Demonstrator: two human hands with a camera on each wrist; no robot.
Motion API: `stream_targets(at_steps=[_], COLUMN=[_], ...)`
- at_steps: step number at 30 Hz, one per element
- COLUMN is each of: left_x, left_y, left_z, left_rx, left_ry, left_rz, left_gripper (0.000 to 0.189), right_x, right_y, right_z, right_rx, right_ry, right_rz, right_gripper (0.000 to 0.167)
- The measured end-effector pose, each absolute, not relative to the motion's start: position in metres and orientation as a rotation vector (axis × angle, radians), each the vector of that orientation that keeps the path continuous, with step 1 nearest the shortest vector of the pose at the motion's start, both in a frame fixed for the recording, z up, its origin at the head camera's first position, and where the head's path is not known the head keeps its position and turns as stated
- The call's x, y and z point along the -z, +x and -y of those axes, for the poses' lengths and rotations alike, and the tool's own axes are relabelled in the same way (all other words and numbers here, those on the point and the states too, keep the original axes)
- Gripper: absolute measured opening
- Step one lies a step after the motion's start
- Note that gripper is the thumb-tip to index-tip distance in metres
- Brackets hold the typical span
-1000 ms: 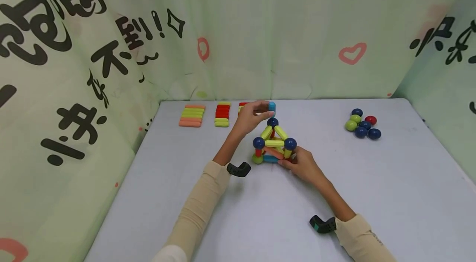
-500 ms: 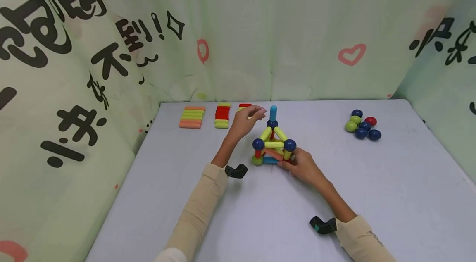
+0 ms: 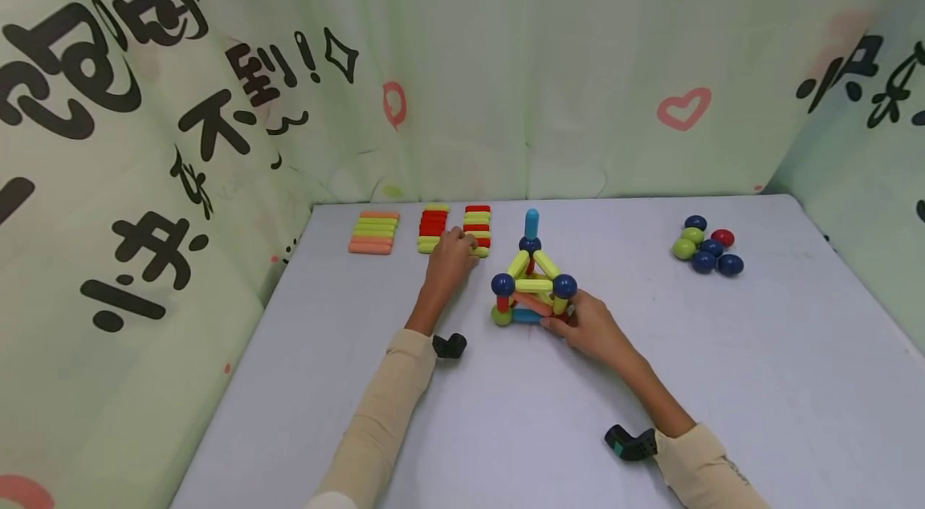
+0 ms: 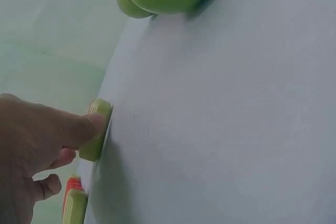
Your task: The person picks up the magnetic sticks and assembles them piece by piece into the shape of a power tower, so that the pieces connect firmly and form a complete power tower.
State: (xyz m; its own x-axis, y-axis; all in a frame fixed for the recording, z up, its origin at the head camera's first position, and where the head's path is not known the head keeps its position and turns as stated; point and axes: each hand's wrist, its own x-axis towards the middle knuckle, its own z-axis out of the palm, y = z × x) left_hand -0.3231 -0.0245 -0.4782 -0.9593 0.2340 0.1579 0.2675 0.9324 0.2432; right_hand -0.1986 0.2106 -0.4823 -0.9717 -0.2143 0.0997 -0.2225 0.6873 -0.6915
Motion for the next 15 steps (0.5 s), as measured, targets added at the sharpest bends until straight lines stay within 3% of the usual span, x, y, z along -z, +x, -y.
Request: stream_targets(at_steps=[9,15], left_x=[0.478,0.460], left_y=[-0.313,-0.302], left_z=[0.027,0.031], left_rx=[0.381,0.961], left_ry=[-0.416,-0.446], left_rz=[3.003,2.913], left_gripper=[0.031,0.030], right_x=[0.481,0.482], right_y=[-0.199,-0.199], right_z=[-0.210,-0.212], right_rx=[-1.213,-1.214], right_ry=[0.383,0.389], right_rz=[2.876,2.883], right_gripper=[0.038,0.038])
